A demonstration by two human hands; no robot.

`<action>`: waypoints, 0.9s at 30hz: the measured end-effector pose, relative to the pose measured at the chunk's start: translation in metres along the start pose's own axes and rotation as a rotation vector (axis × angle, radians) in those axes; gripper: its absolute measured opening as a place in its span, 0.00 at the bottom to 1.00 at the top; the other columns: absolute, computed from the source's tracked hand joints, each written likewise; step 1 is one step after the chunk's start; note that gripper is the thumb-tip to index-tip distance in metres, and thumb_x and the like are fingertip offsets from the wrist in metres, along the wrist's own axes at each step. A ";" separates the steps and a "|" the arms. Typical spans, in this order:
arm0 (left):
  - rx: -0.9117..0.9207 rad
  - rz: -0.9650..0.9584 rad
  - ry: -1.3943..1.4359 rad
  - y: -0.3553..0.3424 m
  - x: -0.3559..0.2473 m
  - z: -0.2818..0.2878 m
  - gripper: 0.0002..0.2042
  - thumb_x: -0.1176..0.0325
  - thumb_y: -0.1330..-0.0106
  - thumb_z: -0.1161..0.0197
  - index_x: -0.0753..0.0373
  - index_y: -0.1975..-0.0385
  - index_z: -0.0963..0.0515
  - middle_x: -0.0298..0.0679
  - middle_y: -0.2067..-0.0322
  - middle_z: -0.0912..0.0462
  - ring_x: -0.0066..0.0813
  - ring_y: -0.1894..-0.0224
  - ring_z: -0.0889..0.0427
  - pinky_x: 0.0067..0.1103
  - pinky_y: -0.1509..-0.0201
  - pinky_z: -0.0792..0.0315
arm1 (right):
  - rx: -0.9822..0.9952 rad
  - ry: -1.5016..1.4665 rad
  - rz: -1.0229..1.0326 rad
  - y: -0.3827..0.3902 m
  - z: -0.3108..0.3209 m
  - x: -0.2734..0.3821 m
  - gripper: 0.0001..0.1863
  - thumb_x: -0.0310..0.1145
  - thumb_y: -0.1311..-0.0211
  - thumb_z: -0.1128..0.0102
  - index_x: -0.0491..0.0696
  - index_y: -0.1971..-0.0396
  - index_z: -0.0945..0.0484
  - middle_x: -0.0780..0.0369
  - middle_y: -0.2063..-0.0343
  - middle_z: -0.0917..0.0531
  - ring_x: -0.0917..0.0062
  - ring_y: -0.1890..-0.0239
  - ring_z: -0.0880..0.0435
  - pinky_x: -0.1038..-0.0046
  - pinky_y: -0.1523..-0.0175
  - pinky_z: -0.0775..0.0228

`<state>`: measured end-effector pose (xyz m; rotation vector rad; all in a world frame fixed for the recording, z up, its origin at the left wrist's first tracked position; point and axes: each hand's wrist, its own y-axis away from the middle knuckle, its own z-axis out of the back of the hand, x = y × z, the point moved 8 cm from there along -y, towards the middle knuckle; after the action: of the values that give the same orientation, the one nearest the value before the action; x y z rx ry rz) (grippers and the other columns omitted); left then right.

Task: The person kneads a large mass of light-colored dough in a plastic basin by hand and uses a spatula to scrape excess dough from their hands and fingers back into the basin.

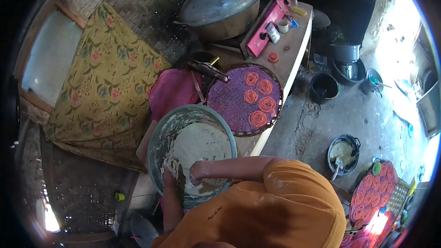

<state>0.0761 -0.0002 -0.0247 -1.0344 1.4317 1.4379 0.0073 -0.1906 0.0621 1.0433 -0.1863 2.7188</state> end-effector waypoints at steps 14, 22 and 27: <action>-0.042 0.118 0.027 0.093 0.043 0.023 0.18 0.58 0.29 0.50 0.61 0.45 0.28 0.39 0.55 0.22 0.31 0.57 0.21 0.28 0.54 0.24 | -0.258 -0.934 -0.013 0.020 0.069 -0.019 0.24 0.41 0.31 0.59 0.47 0.39 0.33 0.48 0.43 0.28 0.61 0.43 0.27 0.62 0.37 0.37; 0.086 0.287 0.263 0.060 0.034 -0.232 0.18 0.61 0.30 0.48 0.62 0.46 0.27 0.40 0.54 0.21 0.33 0.55 0.20 0.29 0.53 0.23 | -1.089 -2.155 0.629 0.136 0.120 -0.082 0.31 0.52 0.28 0.65 0.45 0.35 0.37 0.53 0.39 0.30 0.61 0.39 0.30 0.61 0.32 0.41; 0.163 0.394 0.417 0.041 0.003 -0.299 0.17 0.62 0.31 0.46 0.63 0.46 0.27 0.41 0.54 0.20 0.34 0.54 0.20 0.29 0.52 0.23 | -1.257 -2.160 0.563 0.178 0.089 -0.068 0.35 0.57 0.31 0.64 0.44 0.35 0.38 0.53 0.38 0.31 0.60 0.39 0.30 0.58 0.33 0.41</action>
<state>0.0350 -0.2986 -0.0170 -1.0245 2.1126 1.3902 0.0690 -0.3916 0.0758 2.5396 -2.0036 -0.0933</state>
